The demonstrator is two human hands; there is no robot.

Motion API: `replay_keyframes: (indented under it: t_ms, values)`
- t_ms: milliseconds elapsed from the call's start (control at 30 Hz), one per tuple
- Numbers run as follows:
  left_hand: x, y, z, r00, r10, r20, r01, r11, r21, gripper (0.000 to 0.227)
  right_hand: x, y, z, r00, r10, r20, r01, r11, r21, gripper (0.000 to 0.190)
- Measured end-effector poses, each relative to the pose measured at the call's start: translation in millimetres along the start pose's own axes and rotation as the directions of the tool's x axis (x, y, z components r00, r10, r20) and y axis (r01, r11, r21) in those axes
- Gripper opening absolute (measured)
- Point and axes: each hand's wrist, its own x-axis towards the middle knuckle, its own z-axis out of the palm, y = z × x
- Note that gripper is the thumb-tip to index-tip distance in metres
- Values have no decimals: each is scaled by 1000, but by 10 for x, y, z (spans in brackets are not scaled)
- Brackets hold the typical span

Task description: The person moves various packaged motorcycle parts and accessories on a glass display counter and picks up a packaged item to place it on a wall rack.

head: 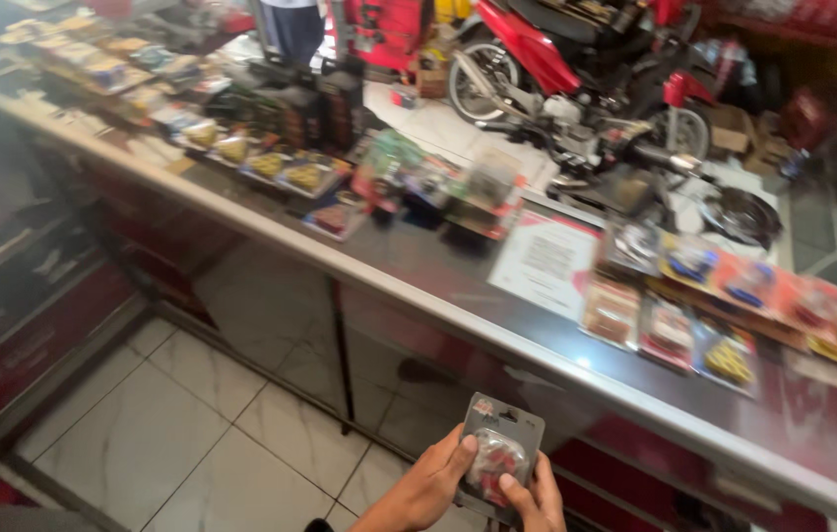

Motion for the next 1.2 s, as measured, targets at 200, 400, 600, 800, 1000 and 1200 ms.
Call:
replay_keyframes:
  t_ms: [200, 400, 600, 800, 1000, 1200]
  values:
    - [-49, 97, -967, 994, 104, -44, -106, 993, -43, 49, 526, 211, 793, 993, 16, 120, -16, 1000, 2, 59]
    - [-236, 136, -2177, 995, 63, -81, -68, 996, -58, 41, 732, 399, 1967, 983, -7, 182, 13, 999, -30, 58]
    - [-575, 211, -3182, 971, 23, -237, -25, 1000, -4, 33, 987, 450, 3162, 948, 38, 315, -33, 999, -20, 56]
    - [-940, 272, -3909, 892, 68, -446, -80, 997, -7, 27, 1151, 513, 4143, 888, 66, 456, -20, 994, -105, 59]
    - [-1117, 247, -4515, 766, 59, -640, -88, 996, -14, 27, 1334, 485, 5007, 819, 306, 485, -205, 946, -251, 57]
    - [-1295, 71, -5481, 621, 72, -780, -191, 980, -61, 25, 1746, 782, 6020, 707, 321, 631, -140, 937, -320, 56]
